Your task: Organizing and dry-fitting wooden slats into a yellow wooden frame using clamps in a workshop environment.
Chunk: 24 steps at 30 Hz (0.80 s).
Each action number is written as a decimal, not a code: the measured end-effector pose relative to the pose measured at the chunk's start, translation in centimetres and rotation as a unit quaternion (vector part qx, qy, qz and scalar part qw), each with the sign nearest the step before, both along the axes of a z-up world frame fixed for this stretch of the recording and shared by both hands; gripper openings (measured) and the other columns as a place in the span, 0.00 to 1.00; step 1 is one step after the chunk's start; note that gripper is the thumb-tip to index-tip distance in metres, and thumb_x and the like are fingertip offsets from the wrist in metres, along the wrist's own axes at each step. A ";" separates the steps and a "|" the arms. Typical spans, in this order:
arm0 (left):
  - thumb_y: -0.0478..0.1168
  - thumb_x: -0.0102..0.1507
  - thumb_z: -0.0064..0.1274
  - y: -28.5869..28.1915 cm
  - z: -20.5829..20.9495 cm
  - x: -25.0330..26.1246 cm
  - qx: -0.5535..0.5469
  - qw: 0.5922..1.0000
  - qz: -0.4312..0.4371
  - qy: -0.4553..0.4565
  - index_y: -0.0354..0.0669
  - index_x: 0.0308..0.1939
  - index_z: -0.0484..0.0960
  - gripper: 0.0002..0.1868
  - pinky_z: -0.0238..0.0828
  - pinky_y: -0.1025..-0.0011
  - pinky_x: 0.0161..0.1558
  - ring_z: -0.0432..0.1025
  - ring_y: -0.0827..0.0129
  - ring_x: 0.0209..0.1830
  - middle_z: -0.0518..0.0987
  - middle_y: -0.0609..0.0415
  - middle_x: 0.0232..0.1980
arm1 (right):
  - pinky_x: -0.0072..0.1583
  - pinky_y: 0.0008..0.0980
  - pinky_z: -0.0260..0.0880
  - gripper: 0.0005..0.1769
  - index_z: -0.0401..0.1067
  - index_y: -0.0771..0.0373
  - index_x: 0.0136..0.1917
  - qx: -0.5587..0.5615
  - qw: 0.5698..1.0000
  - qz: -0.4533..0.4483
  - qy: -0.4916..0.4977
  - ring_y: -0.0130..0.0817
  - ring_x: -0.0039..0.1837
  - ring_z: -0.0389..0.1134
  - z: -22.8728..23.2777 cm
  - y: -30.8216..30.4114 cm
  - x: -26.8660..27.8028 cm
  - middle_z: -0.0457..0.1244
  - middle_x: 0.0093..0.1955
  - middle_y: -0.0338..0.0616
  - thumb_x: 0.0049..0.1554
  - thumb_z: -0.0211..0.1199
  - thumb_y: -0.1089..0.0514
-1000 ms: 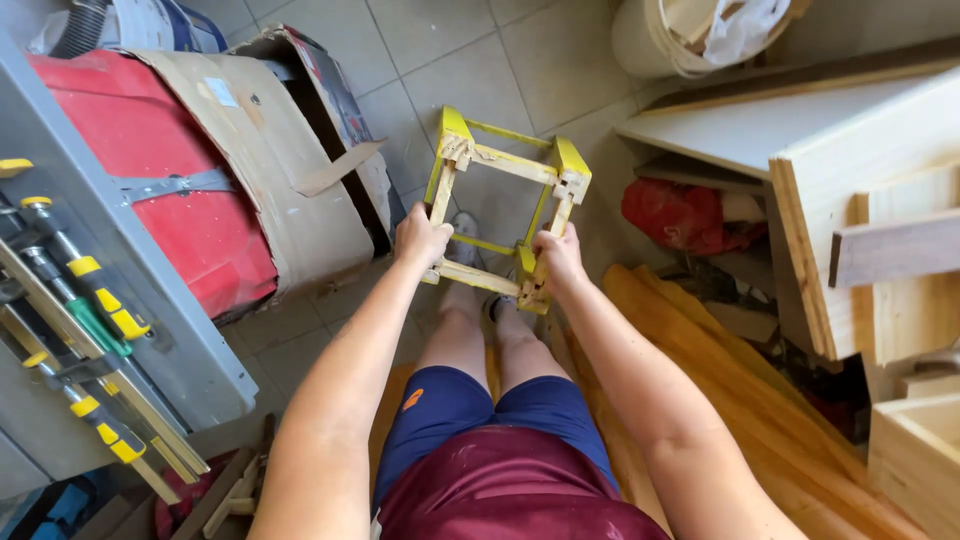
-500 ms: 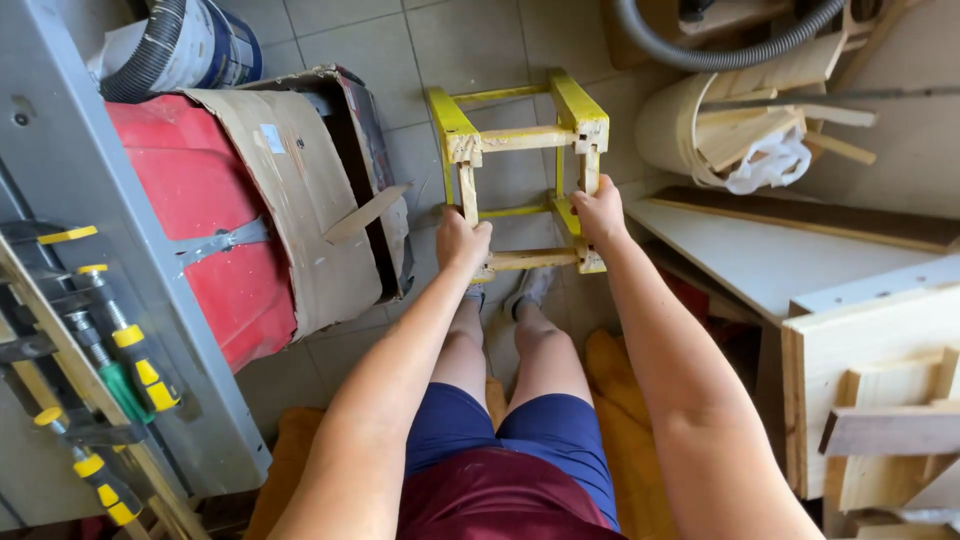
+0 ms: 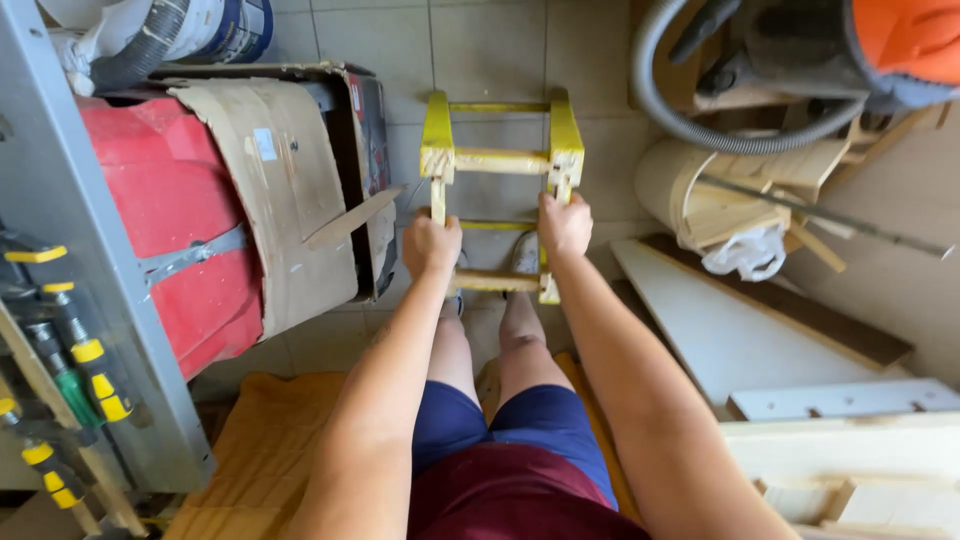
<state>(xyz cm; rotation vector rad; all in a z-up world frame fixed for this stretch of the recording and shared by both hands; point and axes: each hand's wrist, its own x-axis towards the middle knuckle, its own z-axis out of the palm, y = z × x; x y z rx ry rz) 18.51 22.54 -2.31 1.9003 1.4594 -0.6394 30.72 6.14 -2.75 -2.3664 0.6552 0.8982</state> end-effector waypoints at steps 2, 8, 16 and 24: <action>0.54 0.63 0.46 0.2 1.2 0.8 0.014 0.999 0.000 0.028 0.49 0.54 0.82 0.22 0.80 0.49 0.54 0.82 0.45 0.52 0.87 0.44 0.45 | 0.63 0.52 0.73 0.25 0.79 0.59 0.55 -0.019 1.000 0.013 0.003 0.56 0.59 0.75 0.5 0.7 0.3 0.73 0.47 0.55 0.53 0.64 0.40; 0.54 0.65 0.45 0.2 1.7 1.0 0.005 0.999 -0.008 0.049 0.48 0.58 0.82 0.23 0.79 0.48 0.56 0.82 0.42 0.53 0.87 0.37 0.46 | 0.65 0.56 0.72 0.24 0.79 0.59 0.56 -0.058 0.998 0.011 0.000 0.59 0.61 0.74 2.4 1.6 -0.1 0.73 0.50 0.58 0.53 0.63 0.42; 0.58 0.63 0.46 -0.4 1.2 0.9 -0.017 0.991 -0.020 0.130 0.41 0.45 0.88 0.26 0.81 0.52 0.52 0.84 0.44 0.49 0.88 0.38 0.42 | 0.61 0.55 0.74 0.21 0.79 0.55 0.52 -0.134 0.991 0.001 0.012 0.56 0.58 0.75 1.1 1.4 -0.6 0.72 0.46 0.54 0.52 0.61 0.41; 0.58 0.63 0.46 -0.3 1.1 1.1 -0.007 0.991 -0.020 0.130 0.40 0.45 0.89 0.27 0.81 0.51 0.52 0.83 0.43 0.48 0.87 0.38 0.41 | 0.61 0.59 0.74 0.22 0.79 0.56 0.50 -0.118 0.993 -0.006 0.013 0.61 0.58 0.74 1.4 1.4 -0.4 0.72 0.46 0.58 0.52 0.61 0.40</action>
